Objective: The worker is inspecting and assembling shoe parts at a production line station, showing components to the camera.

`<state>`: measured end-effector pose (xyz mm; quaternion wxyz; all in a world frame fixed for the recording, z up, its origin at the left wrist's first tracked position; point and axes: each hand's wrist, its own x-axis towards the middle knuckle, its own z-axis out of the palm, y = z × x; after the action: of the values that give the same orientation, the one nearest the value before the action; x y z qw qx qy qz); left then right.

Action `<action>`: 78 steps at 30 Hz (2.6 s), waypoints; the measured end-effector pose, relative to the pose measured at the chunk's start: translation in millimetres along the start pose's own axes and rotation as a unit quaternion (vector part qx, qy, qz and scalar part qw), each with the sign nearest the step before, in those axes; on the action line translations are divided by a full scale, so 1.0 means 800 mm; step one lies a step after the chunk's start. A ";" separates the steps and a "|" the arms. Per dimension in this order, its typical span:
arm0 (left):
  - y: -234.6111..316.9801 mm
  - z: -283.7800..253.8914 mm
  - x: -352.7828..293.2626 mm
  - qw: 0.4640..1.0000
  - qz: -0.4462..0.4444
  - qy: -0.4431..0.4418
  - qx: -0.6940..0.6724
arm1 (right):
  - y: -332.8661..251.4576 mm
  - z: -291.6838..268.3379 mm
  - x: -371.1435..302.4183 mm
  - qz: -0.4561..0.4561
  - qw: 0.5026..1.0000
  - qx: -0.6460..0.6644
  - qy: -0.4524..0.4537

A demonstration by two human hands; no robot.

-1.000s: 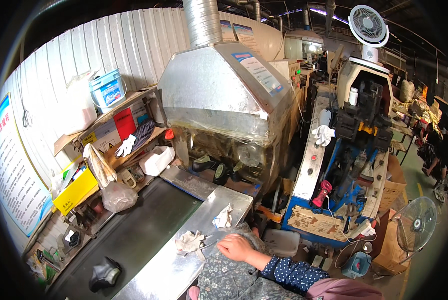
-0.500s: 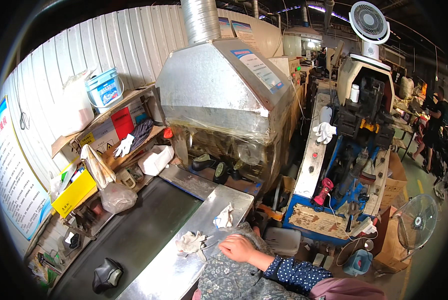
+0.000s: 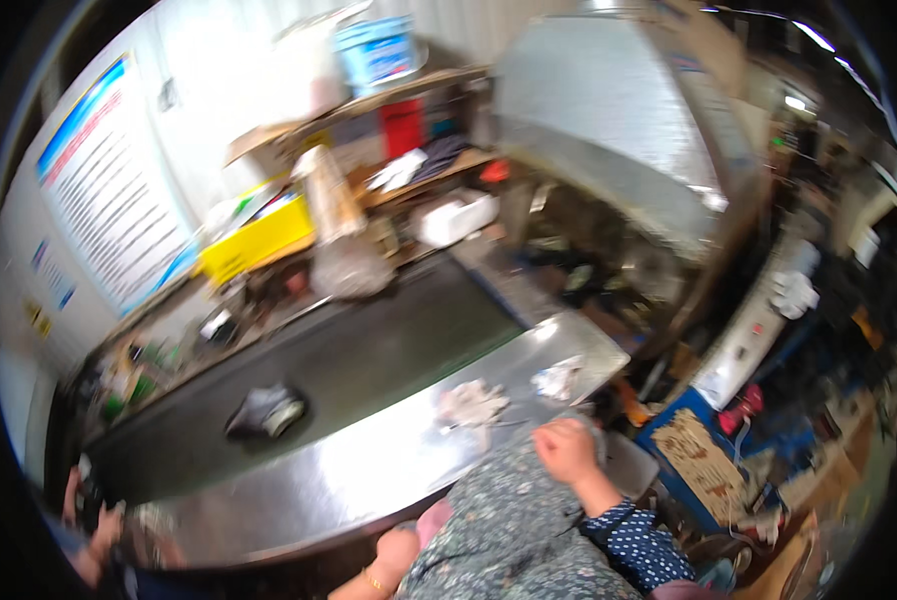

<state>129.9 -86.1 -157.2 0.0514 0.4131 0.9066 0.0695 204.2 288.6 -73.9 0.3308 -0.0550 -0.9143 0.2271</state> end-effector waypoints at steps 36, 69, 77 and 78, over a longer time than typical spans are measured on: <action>0.155 -0.456 0.029 0.597 0.516 0.395 -0.471 | -0.002 0.013 -0.004 0.026 0.999 0.015 -0.022; 0.036 -0.284 0.098 0.282 -0.010 0.126 -0.951 | -0.007 0.009 0.011 0.034 0.999 0.007 -0.017; 0.068 -0.299 0.086 0.368 0.099 0.084 -0.921 | -0.008 0.010 0.012 0.020 1.000 0.009 -0.015; 0.077 -0.308 0.080 0.367 0.096 0.083 -0.922 | -0.008 0.010 0.011 0.022 1.000 0.008 -0.018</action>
<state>97.2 -18.4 93.6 0.3178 0.1855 0.2329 0.9002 192.8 282.0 -71.5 0.3101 -0.0680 -0.9167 0.2427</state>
